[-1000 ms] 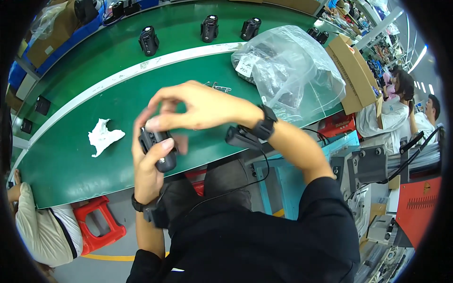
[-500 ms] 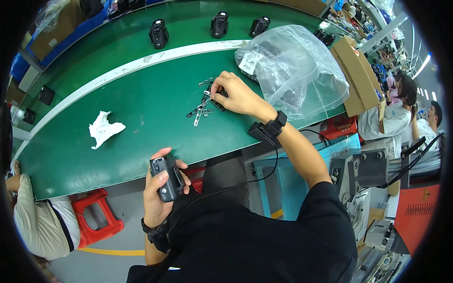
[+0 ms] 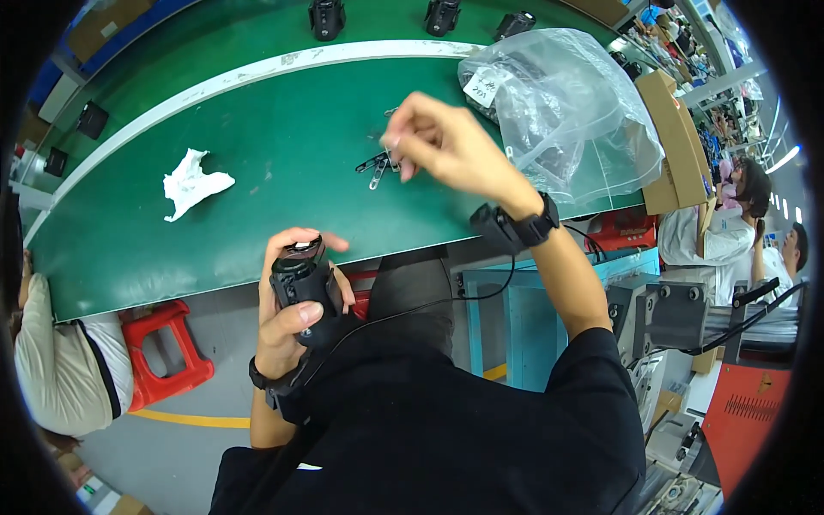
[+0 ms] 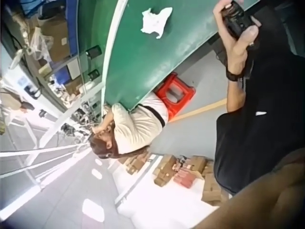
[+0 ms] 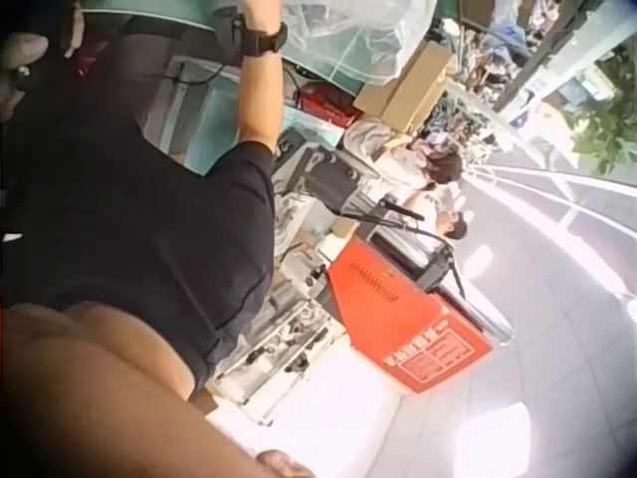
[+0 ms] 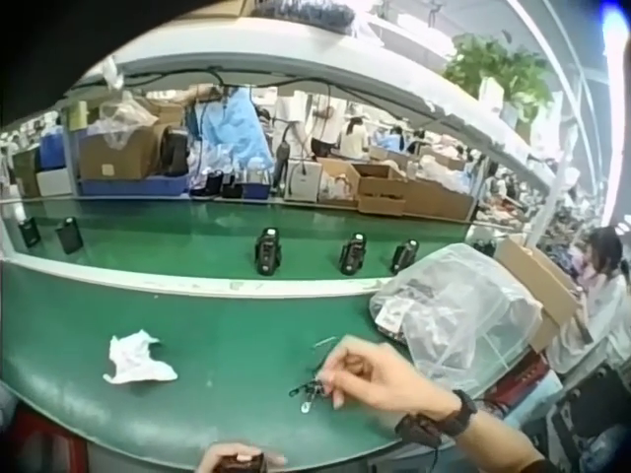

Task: Assembling electronic components into plastic handheld device housings on an assembly line.

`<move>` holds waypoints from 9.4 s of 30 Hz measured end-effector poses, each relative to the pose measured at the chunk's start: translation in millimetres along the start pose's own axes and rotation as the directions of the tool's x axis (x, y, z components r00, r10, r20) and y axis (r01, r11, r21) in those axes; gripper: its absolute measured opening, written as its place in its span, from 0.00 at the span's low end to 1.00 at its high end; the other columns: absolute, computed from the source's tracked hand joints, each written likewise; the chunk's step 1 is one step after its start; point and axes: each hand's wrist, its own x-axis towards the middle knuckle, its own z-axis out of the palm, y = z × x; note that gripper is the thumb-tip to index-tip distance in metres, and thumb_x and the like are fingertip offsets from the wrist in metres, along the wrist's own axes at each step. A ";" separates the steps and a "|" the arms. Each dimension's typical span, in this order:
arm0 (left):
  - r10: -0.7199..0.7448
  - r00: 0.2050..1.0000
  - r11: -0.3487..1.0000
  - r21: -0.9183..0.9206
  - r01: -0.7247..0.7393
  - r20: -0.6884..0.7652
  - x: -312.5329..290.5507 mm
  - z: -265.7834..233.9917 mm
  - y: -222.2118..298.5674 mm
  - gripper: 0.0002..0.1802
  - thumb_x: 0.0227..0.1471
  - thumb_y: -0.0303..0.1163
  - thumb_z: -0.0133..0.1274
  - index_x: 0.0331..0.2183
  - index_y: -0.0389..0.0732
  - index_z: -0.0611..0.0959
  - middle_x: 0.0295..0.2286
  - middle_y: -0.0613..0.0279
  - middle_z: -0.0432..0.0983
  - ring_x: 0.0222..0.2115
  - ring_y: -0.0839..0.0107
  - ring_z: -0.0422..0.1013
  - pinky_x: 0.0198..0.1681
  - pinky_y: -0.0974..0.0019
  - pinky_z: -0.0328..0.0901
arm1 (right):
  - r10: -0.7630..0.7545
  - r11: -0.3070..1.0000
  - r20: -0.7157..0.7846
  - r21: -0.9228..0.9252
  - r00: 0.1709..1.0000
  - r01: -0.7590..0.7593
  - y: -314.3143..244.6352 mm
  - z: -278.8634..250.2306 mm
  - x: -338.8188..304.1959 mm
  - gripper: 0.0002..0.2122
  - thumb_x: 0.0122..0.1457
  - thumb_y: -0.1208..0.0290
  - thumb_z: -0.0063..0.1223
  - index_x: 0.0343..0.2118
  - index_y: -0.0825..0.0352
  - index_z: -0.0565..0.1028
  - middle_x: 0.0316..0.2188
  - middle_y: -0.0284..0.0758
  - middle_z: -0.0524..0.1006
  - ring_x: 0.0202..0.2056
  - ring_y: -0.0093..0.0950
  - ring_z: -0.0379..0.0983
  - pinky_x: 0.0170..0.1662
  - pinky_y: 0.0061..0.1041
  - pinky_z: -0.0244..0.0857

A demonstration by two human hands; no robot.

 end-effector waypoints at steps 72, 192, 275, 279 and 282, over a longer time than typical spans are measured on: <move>0.525 0.767 0.765 0.600 -0.235 -0.369 -41.0 12.7 -37.2 0.29 0.57 0.27 0.53 0.57 0.37 0.62 0.51 0.51 0.65 0.50 0.65 0.65 0.54 0.64 0.62 | 0.297 0.405 -0.124 0.914 0.947 -0.007 -9.7 212.6 -106.1 0.20 0.65 0.63 0.44 0.56 0.67 0.64 0.53 0.41 0.70 0.53 0.30 0.68 0.58 0.30 0.61; -0.029 0.923 0.897 0.417 -0.145 0.384 9.2 -11.5 14.2 0.43 0.37 0.29 0.69 0.56 0.36 0.70 0.52 0.56 0.68 0.51 0.65 0.66 0.57 0.64 0.58 | 0.074 0.822 0.463 0.474 0.883 -0.317 -1.7 63.7 -13.8 0.03 0.62 0.78 0.55 0.36 0.69 0.74 0.33 0.28 0.74 0.36 0.16 0.71 0.35 0.19 0.65; 0.454 0.740 0.734 0.679 0.005 -0.497 -16.5 14.9 -86.5 0.33 0.45 0.21 0.56 0.56 0.30 0.71 0.40 0.56 0.75 0.36 0.72 0.71 0.43 0.71 0.65 | 0.450 -0.197 0.613 0.777 0.649 -0.597 88.0 208.3 -82.5 0.23 0.67 0.48 0.36 0.48 0.64 0.70 0.43 0.34 0.75 0.41 0.25 0.74 0.41 0.27 0.69; 0.127 0.893 0.887 0.452 0.093 -0.432 -7.8 11.8 -36.2 0.30 0.51 0.24 0.56 0.56 0.31 0.71 0.40 0.55 0.77 0.36 0.72 0.72 0.43 0.70 0.65 | 0.139 -0.346 0.617 0.763 0.775 -0.545 65.7 173.6 -106.9 0.28 0.65 0.48 0.40 0.59 0.65 0.62 0.44 0.45 0.76 0.40 0.42 0.77 0.43 0.41 0.72; -0.093 0.944 0.915 0.348 0.207 -0.316 -12.3 -8.6 -2.1 0.27 0.55 0.27 0.54 0.56 0.32 0.71 0.39 0.54 0.78 0.36 0.71 0.73 0.43 0.69 0.66 | -0.170 -0.245 0.486 0.822 0.857 -0.514 41.4 125.0 -89.8 0.28 0.62 0.53 0.46 0.59 0.67 0.61 0.42 0.47 0.76 0.38 0.47 0.77 0.42 0.42 0.72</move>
